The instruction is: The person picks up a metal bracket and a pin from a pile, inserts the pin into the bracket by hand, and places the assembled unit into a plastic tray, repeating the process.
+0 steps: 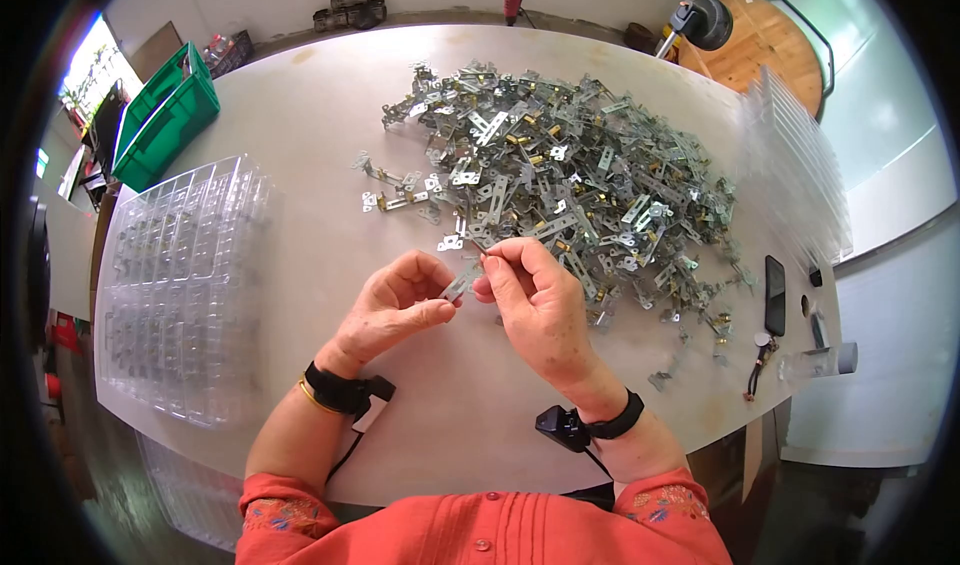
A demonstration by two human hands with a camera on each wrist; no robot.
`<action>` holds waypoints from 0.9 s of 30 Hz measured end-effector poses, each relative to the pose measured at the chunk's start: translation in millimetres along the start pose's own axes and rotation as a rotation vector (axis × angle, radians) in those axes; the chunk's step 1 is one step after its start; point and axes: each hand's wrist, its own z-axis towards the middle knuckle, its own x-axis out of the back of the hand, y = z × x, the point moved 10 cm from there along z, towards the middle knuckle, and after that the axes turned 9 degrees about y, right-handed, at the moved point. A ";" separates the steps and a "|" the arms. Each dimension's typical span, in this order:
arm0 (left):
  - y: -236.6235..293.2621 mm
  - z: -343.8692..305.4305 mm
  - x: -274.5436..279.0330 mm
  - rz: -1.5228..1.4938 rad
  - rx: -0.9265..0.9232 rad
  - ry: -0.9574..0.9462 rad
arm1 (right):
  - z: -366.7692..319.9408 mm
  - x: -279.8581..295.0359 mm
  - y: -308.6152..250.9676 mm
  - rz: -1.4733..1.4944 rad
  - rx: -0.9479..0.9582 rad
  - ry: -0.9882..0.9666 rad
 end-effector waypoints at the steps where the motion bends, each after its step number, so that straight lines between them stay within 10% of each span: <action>1: -2.0 0.7 0.9 0.050 -0.010 0.002 | -1.1 -1.2 -0.6 0.005 0.001 -0.006; 14: -2.9 3.5 7.7 0.002 -0.024 0.065 | -1.5 4.2 -23.6 0.007 0.236 0.074; 27: -2.8 7.7 19.4 -0.070 -0.080 0.143 | -69.2 -83.7 29.8 0.235 -0.550 -0.812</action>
